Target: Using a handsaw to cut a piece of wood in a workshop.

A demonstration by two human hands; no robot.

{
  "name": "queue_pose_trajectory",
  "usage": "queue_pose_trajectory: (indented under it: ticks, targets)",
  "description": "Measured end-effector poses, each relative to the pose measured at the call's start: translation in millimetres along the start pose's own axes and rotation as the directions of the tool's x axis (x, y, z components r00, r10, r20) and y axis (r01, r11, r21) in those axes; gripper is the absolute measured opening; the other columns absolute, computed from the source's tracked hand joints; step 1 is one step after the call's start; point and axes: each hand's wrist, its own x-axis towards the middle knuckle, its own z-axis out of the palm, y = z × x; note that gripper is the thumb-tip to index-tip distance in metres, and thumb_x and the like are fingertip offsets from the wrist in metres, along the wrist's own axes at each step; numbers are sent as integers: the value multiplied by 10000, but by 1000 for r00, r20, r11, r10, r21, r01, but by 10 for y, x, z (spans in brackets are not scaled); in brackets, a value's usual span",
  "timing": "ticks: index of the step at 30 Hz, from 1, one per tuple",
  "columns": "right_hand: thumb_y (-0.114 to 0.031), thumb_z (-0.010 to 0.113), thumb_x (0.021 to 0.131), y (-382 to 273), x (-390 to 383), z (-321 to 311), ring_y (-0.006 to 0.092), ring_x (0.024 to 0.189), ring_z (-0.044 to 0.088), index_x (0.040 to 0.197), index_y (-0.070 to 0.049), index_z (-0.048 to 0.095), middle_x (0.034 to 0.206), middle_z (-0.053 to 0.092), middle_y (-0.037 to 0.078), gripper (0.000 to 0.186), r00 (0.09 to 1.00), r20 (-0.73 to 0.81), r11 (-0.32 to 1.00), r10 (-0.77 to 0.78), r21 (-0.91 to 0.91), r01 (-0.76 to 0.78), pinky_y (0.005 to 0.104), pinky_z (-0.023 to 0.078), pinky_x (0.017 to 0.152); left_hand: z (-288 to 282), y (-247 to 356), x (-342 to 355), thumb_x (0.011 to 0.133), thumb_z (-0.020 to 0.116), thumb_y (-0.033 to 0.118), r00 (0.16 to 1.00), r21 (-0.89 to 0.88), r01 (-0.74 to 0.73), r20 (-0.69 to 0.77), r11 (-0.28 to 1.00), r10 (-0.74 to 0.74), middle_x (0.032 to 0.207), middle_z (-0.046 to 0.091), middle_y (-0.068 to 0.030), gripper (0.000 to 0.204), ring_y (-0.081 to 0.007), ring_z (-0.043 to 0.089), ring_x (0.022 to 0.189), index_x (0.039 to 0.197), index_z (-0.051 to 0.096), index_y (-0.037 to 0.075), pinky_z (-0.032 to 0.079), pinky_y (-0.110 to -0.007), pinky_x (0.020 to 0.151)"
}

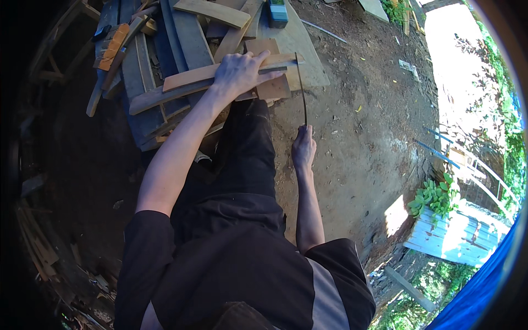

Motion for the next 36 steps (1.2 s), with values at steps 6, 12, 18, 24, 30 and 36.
queue_pose_trajectory:
  ticks: [6,12,18,24,30,36]
  targets:
    - [-201,481,1038,-58,14,-24,463,742,647,1037,-41,486,773,653,261,161,996,86,998,-2,-70,8,568,461,612,25,-21,41,888,494,737,999,26,20,-27,999,-19,771,717,-145,713,-286,732,712,1196,658,116,601,-403,613]
    - [-219,477,1038,-540,479,-17,482,749,634,1024,-45,483,771,647,278,175,995,88,999,-38,3,38,582,449,616,9,-53,34,881,506,738,999,34,22,-39,999,-21,777,722,-140,719,-286,730,697,1220,671,125,597,-405,613]
    - [-246,457,1044,-696,800,-92,502,771,627,1045,-53,504,782,643,295,198,992,108,997,-69,-18,71,596,450,634,29,-54,33,870,517,744,999,61,17,-47,998,-14,823,729,-142,734,-282,732,708,1221,670,118,599,-401,636]
    - [-173,505,1025,-826,832,-108,479,857,626,1051,-31,534,867,654,270,148,988,152,1000,-2,-15,4,560,450,676,69,-61,36,872,510,746,998,79,7,-61,997,-2,828,727,-145,737,-285,736,728,1233,650,119,596,-397,625]
    - [-214,474,1037,-714,794,8,498,804,626,1060,-39,509,806,649,281,180,990,137,999,-40,28,36,587,451,657,62,-64,20,866,498,763,998,82,-3,-59,997,8,828,727,-143,756,-289,737,729,1237,647,122,591,-395,611]
    - [-233,464,1044,-582,679,244,498,708,625,1069,-53,487,720,629,286,183,994,43,993,-101,59,98,596,446,592,73,-19,-19,859,494,769,994,96,14,-113,995,-3,814,728,-130,709,-272,738,720,1219,660,182,587,-404,619]
